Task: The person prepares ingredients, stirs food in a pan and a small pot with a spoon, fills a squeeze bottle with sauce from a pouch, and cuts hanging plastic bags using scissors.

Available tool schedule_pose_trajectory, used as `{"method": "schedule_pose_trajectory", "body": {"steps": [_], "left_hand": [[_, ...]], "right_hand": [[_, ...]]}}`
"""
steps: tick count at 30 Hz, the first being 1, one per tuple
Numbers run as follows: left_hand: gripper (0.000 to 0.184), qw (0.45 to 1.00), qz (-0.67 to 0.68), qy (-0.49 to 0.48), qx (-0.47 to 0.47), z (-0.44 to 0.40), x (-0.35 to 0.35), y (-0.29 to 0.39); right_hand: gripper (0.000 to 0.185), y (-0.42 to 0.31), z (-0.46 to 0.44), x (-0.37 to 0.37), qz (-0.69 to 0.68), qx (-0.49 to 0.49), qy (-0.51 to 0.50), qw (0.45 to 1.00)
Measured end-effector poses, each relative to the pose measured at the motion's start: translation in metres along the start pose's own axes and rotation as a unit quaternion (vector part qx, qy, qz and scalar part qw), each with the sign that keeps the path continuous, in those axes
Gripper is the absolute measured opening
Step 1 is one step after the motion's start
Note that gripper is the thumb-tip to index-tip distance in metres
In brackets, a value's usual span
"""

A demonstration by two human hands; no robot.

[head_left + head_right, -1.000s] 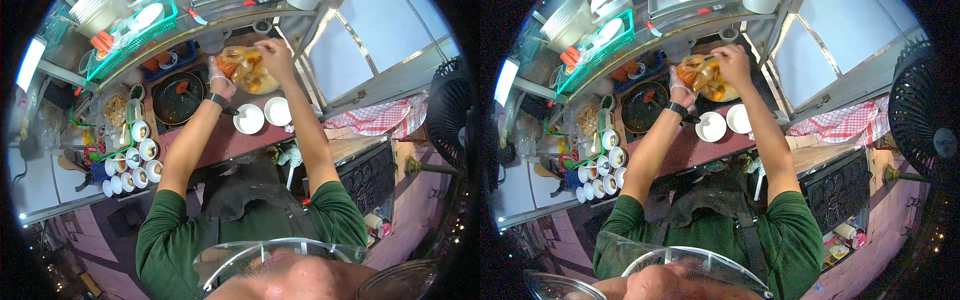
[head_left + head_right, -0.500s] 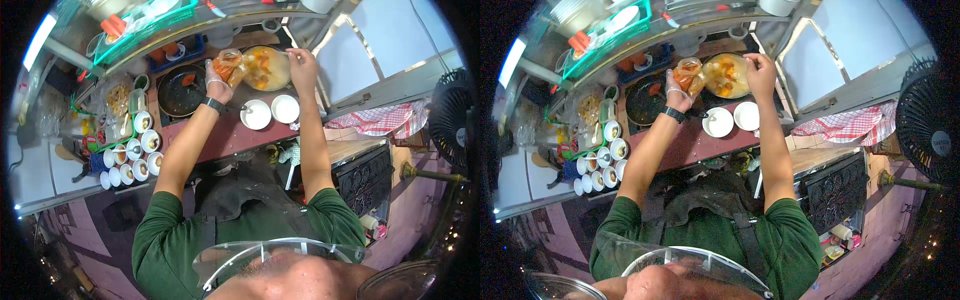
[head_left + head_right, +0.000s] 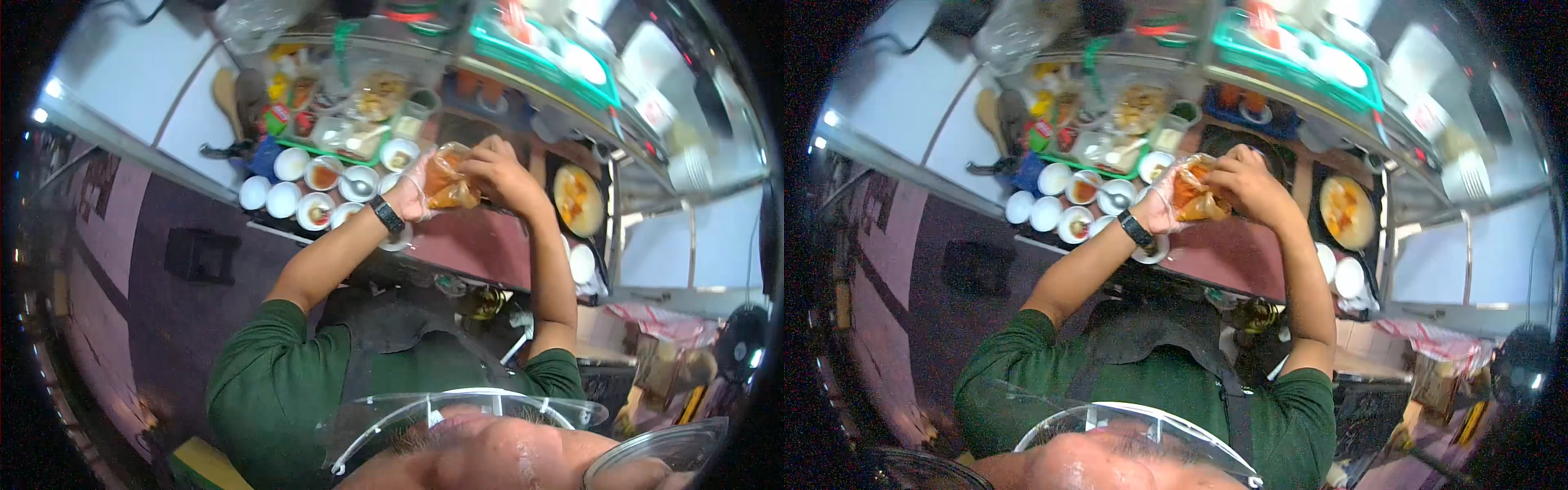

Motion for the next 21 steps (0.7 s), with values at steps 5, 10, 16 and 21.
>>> {"method": "schedule_pose_trajectory", "body": {"steps": [5, 10, 16, 21], "left_hand": [[0.076, 0.993, 0.049, 0.006, 0.110, 0.081, -0.054, 0.152], [0.078, 0.947, 0.171, 0.133, 0.239, 0.151, -0.100, 0.184], [0.056, 0.975, 0.153, 0.087, 0.135, 0.189, -0.118, 0.131], [0.048, 0.965, -0.108, 0.180, 0.156, 0.223, -0.116, 0.114]], "right_hand": [[0.024, -0.023, -0.156, 0.078, 0.048, -0.045, 0.108, 0.992], [0.022, -0.004, -0.303, 0.182, 0.063, -0.009, 0.179, 0.982], [0.037, 0.018, -0.373, 0.277, 0.155, 0.035, 0.004, 0.987], [0.030, -0.006, -0.304, 0.209, 0.069, -0.008, 0.085, 0.994]]}}
Point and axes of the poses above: each hand's wrist, its own z-axis away from the middle knuckle, its own x-axis out of the palm, y = z × x, the point moved 6 cm from there along -z, towards the middle knuckle, and after that the axes turned 7 degrees about y, right-handed, at the moved point
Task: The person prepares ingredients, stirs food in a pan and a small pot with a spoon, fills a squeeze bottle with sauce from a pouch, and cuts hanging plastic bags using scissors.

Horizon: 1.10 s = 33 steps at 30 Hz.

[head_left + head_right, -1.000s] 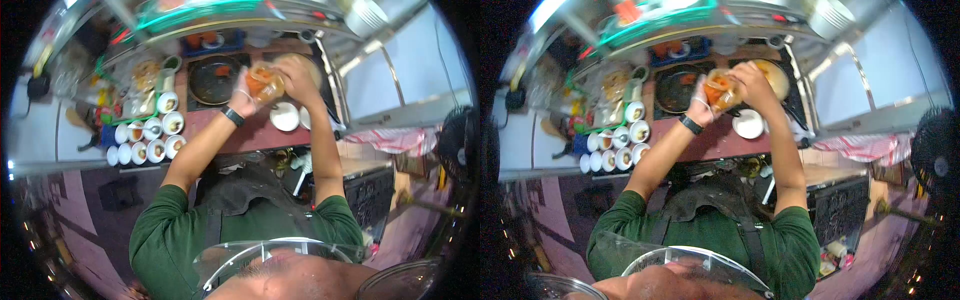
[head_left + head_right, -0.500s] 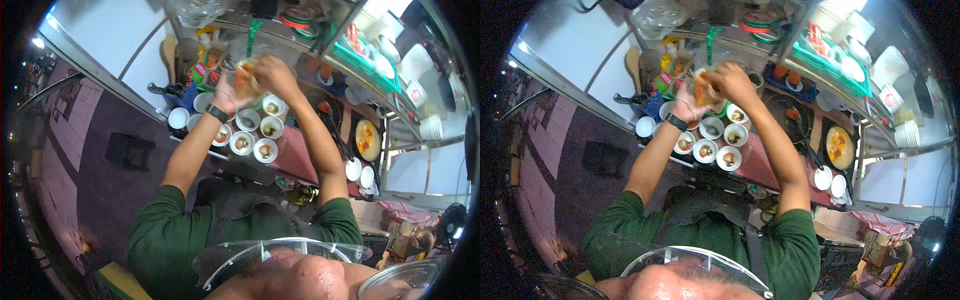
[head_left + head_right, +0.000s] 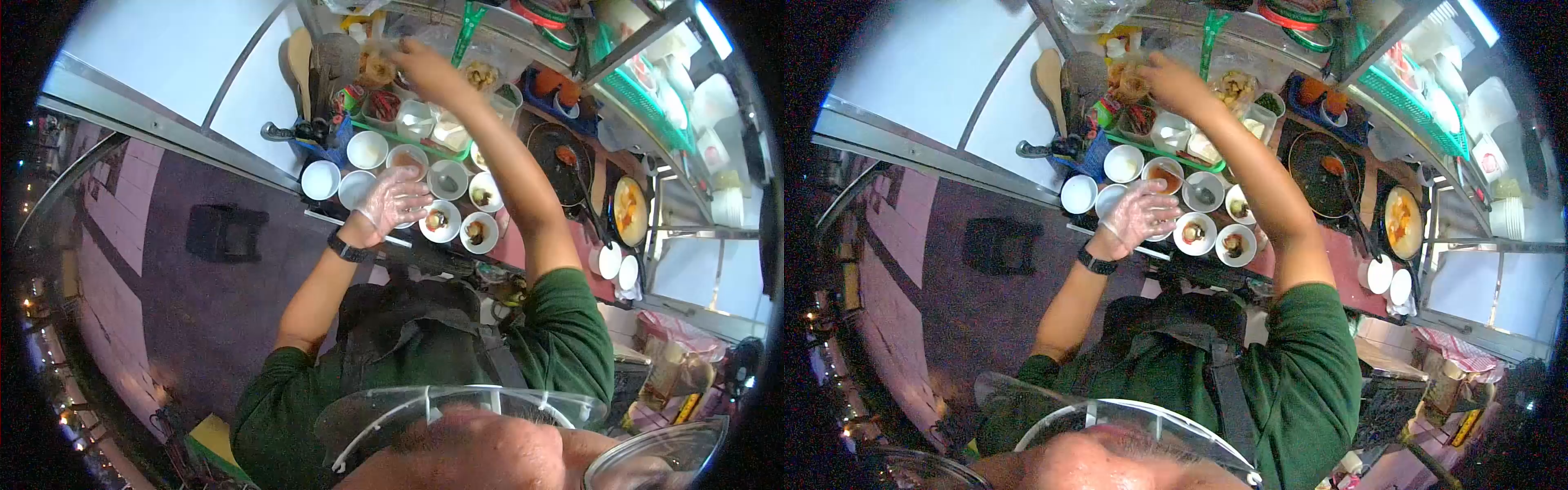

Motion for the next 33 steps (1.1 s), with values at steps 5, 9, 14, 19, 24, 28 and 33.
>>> {"method": "schedule_pose_trajectory", "body": {"steps": [5, 9, 14, 19, 24, 28, 33], "left_hand": [[0.036, 0.993, -0.108, 0.023, 0.048, -0.015, 0.000, -0.002], [0.029, 0.984, -0.155, -0.010, 0.083, -0.035, 0.021, -0.012], [0.031, 0.938, -0.290, 0.037, 0.186, -0.056, 0.019, -0.001], [0.084, 0.678, -0.541, 0.013, 0.497, -0.058, 0.085, 0.037], [0.100, 0.742, -0.518, -0.086, 0.418, -0.098, 0.189, -0.022], [0.091, 0.813, -0.456, -0.126, 0.340, -0.127, 0.258, -0.112], [0.092, 0.813, -0.439, -0.132, 0.359, -0.187, 0.317, -0.214]], "right_hand": [[0.018, 0.076, 0.122, 0.016, 0.084, 0.148, -0.236, 0.957], [0.012, 0.083, 0.143, 0.043, 0.092, 0.158, -0.152, 0.971], [0.016, 0.064, 0.136, 0.017, 0.124, 0.178, 0.032, 0.976], [0.027, 0.040, 0.139, -0.093, 0.086, 0.071, 0.144, 0.983], [0.032, 0.061, 0.198, -0.198, -0.122, 0.221, 0.001, 0.968], [0.039, 0.103, 0.308, -0.259, -0.094, 0.278, -0.017, 0.956], [0.018, 0.129, 0.412, -0.330, 0.006, 0.311, 0.016, 0.950]]}}
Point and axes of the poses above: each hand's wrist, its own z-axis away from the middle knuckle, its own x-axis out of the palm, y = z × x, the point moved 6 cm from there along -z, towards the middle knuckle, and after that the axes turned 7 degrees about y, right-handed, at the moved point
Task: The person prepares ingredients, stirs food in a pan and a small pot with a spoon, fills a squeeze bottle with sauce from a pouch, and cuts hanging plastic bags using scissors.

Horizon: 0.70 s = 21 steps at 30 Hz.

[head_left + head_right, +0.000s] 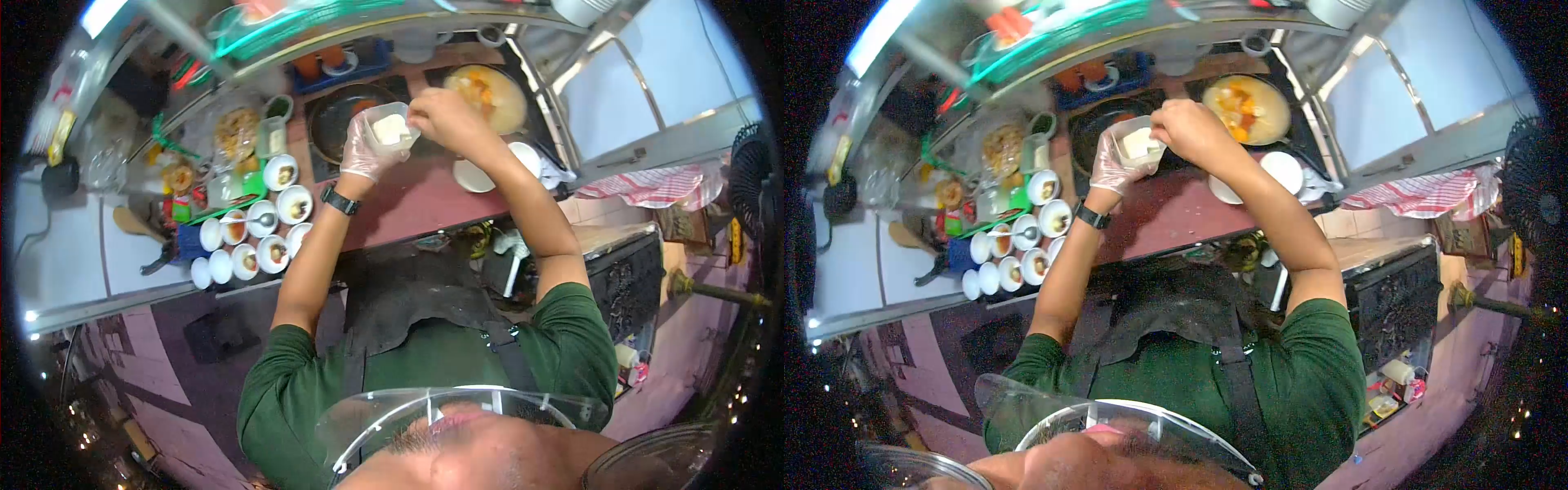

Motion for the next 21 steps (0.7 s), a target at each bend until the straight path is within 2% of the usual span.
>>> {"method": "schedule_pose_trajectory", "body": {"steps": [1, 2, 4, 6, 8, 9, 10, 12, 13, 14, 16, 17, 18, 19, 21], "left_hand": [[0.092, 1.000, -0.003, -0.005, 0.012, -0.005, 0.021, 0.001], [0.092, 1.000, 0.004, -0.010, 0.010, -0.010, 0.040, 0.002], [0.090, 0.999, -0.023, -0.029, 0.004, -0.015, 0.076, 0.003], [0.087, 0.999, 0.005, -0.040, -0.009, -0.022, 0.107, 0.010], [0.086, 0.997, 0.034, -0.065, -0.022, -0.031, 0.133, 0.010], [0.086, 0.995, 0.063, -0.070, -0.020, -0.035, 0.143, 0.011], [0.086, 0.995, 0.063, -0.074, -0.021, -0.040, 0.149, 0.011], [0.083, 0.996, 0.010, -0.068, -0.057, -0.049, 0.158, 0.007], [0.078, 0.996, 0.025, -0.045, -0.073, -0.051, 0.162, 0.017], [0.078, 0.996, 0.026, -0.048, -0.071, -0.055, 0.166, 0.021], [0.076, 0.996, 0.005, -0.062, -0.070, -0.064, 0.171, 0.021], [0.077, 0.992, 0.061, -0.081, -0.077, -0.067, 0.177, 0.014], [0.077, 0.992, 0.061, -0.082, -0.078, -0.067, 0.179, 0.009], [0.076, 0.993, 0.049, -0.084, -0.069, -0.067, 0.183, 0.019], [0.075, 0.994, 0.036, -0.084, -0.058, -0.068, 0.188, 0.024]], "right_hand": [[0.016, 0.009, 0.009, -0.021, 0.014, -0.029, 0.088, 0.996], [0.016, 0.024, 0.015, -0.030, 0.020, -0.024, 0.086, 0.996], [0.016, 0.051, 0.027, -0.053, 0.110, -0.036, 0.158, 0.981], [0.016, 0.089, 0.039, -0.051, 0.084, -0.020, 0.161, 0.983], [0.018, 0.122, 0.049, -0.054, 0.011, 0.054, 0.188, 0.981], [0.019, 0.148, 0.054, -0.052, -0.037, 0.150, 0.188, 0.970], [0.019, 0.154, 0.057, -0.059, -0.035, 0.154, 0.190, 0.969], [0.017, 0.180, 0.069, -0.079, -0.055, 0.277, 0.248, 0.927], [0.015, 0.183, 0.067, -0.096, 0.005, 0.202, 0.315, 0.927], [0.013, 0.191, 0.072, -0.106, 0.047, 0.208, 0.329, 0.920], [0.013, 0.194, 0.069, -0.112, 0.001, 0.169, 0.320, 0.932], [0.014, 0.188, 0.065, -0.107, -0.023, 0.157, 0.281, 0.947], [0.015, 0.180, 0.060, -0.099, -0.049, 0.144, 0.241, 0.958], [0.018, 0.183, 0.057, -0.086, -0.002, 0.141, 0.195, 0.971], [0.019, 0.200, 0.057, -0.060, -0.027, 0.169, 0.180, 0.969]]}}
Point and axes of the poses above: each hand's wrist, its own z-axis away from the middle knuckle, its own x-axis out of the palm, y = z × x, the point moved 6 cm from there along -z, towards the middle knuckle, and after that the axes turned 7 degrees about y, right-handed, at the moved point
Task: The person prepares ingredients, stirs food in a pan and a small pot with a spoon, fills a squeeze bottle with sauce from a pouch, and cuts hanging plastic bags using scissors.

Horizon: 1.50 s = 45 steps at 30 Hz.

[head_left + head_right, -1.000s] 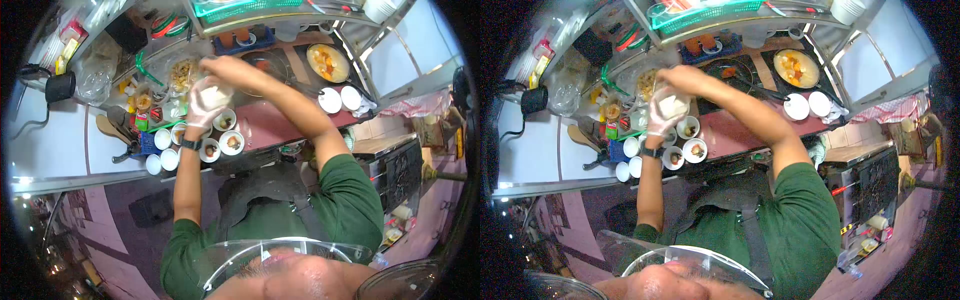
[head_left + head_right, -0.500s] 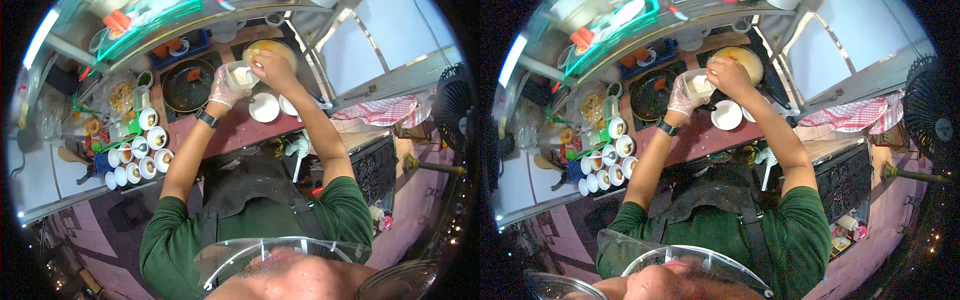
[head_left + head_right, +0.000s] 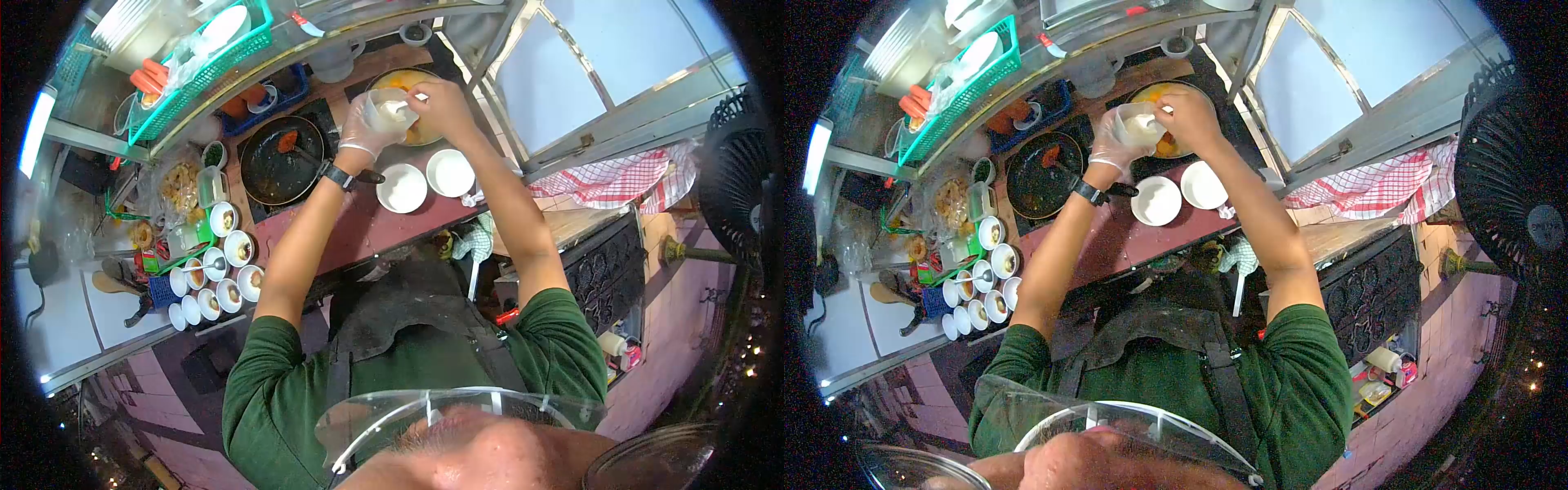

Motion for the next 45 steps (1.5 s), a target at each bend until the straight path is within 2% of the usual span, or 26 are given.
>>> {"method": "schedule_pose_trajectory", "body": {"steps": [3, 5, 6, 7, 9, 10, 12, 15, 17, 18, 19, 20, 21, 23, 25, 28, 30, 31, 33, 35, 37, 38, 41, 42, 43, 45], "left_hand": [[0.076, 0.997, -0.053, 0.025, 0.044, -0.004, -0.001, -0.013], [0.078, 0.998, -0.056, 0.034, -0.003, -0.008, -0.006, -0.025], [0.078, 0.998, -0.056, 0.035, -0.001, -0.010, -0.008, -0.028], [0.079, 0.997, -0.059, 0.053, -0.019, -0.009, -0.012, -0.031], [0.080, 0.995, -0.062, 0.070, -0.039, -0.009, -0.014, -0.038], [0.081, 0.997, -0.034, 0.056, -0.028, -0.013, -0.011, -0.040], [0.082, 0.999, -0.005, 0.041, -0.015, -0.016, -0.005, -0.046], [0.074, 0.999, 0.028, 0.019, 0.007, -0.007, 0.006, -0.010], [0.063, 1.000, 0.005, 0.010, 0.024, -0.001, 0.006, 0.010], [0.063, 1.000, 0.005, 0.010, 0.025, -0.001, 0.003, 0.011], [0.073, 0.999, -0.041, 0.005, -0.006, -0.001, -0.002, 0.005], [0.082, 0.995, -0.087, -0.002, -0.040, 0.001, -0.006, -0.001], [0.082, 0.995, -0.086, -0.003, -0.042, 0.001, -0.008, -0.008], [0.059, 0.999, -0.031, 0.015, 0.026, 0.000, -0.007, -0.009], [0.060, 0.998, -0.047, 0.004, 0.048, 0.000, -0.001, -0.011], [0.059, 0.997, -0.047, -0.013, 0.055, -0.001, 0.005, -0.008], [0.080, 0.978, -0.162, -0.128, 0.029, -0.001, 0.012, -0.006], [0.080, 0.978, -0.162, -0.127, 0.030, 0.002, 0.010, -0.011], [0.082, 0.997, -0.064, -0.031, -0.040, 0.009, -0.007, -0.031], [0.082, 0.997, -0.048, -0.049, -0.043, 0.009, -0.009, -0.032], [0.083, 0.996, -0.031, -0.071, -0.044, 0.011, -0.002, -0.026], [0.084, 0.997, -0.043, -0.059, -0.031, 0.014, 0.002, -0.020], [0.084, 0.997, -0.068, -0.043, -0.003, 0.019, 0.010, -0.006], [0.083, 0.996, -0.081, -0.037, 0.012, 0.020, 0.011, -0.002], [0.083, 0.996, -0.081, -0.036, 0.013, 0.018, 0.008, -0.008], [0.084, 0.996, -0.084, -0.026, -0.009, 0.013, -0.002, -0.027]], "right_hand": [[0.019, 0.009, -0.003, 0.000, -0.012, 0.042, -0.012, 0.999], [0.021, 0.021, -0.005, -0.019, -0.053, 0.222, 0.023, 0.973], [0.022, 0.026, -0.010, -0.030, 0.003, 0.182, 0.066, 0.981], [0.020, 0.027, -0.014, -0.037, -0.035, 0.153, 0.097, 0.983], [0.018, 0.024, -0.017, -0.035, -0.036, 0.090, 0.093, 0.991], [0.018, 0.020, -0.015, -0.032, -0.035, 0.092, 0.093, 0.991], [0.017, -0.003, -0.013, -0.010, -0.015, -0.022, -0.024, 0.999], [0.017, 0.013, -0.005, 0.011, 0.033, 0.029, -0.028, 0.999], [0.018, 0.016, -0.006, -0.005, 0.009, 0.070, -0.008, 0.997], [0.022, 0.026, -0.007, -0.020, -0.016, 0.134, 0.026, 0.991], [0.025, 0.037, -0.006, -0.032, -0.041, 0.197, 0.058, 0.978], [0.023, 0.045, -0.006, -0.036, -0.075, 0.237, 0.043, 0.968], [0.023, 0.046, -0.003, -0.035, -0.074, 0.239, 0.043, 0.967], [0.022, 0.019, -0.002, -0.038, 0.003, 0.065, 0.055, 0.996], [0.024, 0.002, 0.004, -0.024, -0.045, -0.003, 0.028, 0.999], [0.024, -0.003, 0.011, -0.009, 0.021, 0.015, -0.029, 0.999], [0.024, 0.006, 0.018, -0.024, -0.022, 0.223, -0.045, 0.973], [0.023, 0.031, 0.017, -0.024, -0.031, 0.179, 0.026, 0.983], [0.023, 0.043, 0.016, -0.044, -0.026, 0.163, 0.076, 0.983], [0.022, 0.029, 0.017, -0.051, -0.028, 0.139, 0.071, 0.987], [0.022, 0.002, 0.021, -0.039, -0.076, 0.062, 0.006, 0.995], [0.022, -0.009, 0.023, -0.034, -0.024, 0.016, -0.021, 0.999], [0.023, -0.005, 0.032, -0.013, -0.028, 0.068, -0.048, 0.996], [0.023, 0.005, 0.036, -0.013, -0.035, 0.130, -0.059, 0.989], [0.023, 0.012, 0.035, -0.015, -0.036, 0.129, -0.058, 0.989], [0.024, 0.040, 0.032, -0.034, -0.060, 0.192, 0.061, 0.978]]}}
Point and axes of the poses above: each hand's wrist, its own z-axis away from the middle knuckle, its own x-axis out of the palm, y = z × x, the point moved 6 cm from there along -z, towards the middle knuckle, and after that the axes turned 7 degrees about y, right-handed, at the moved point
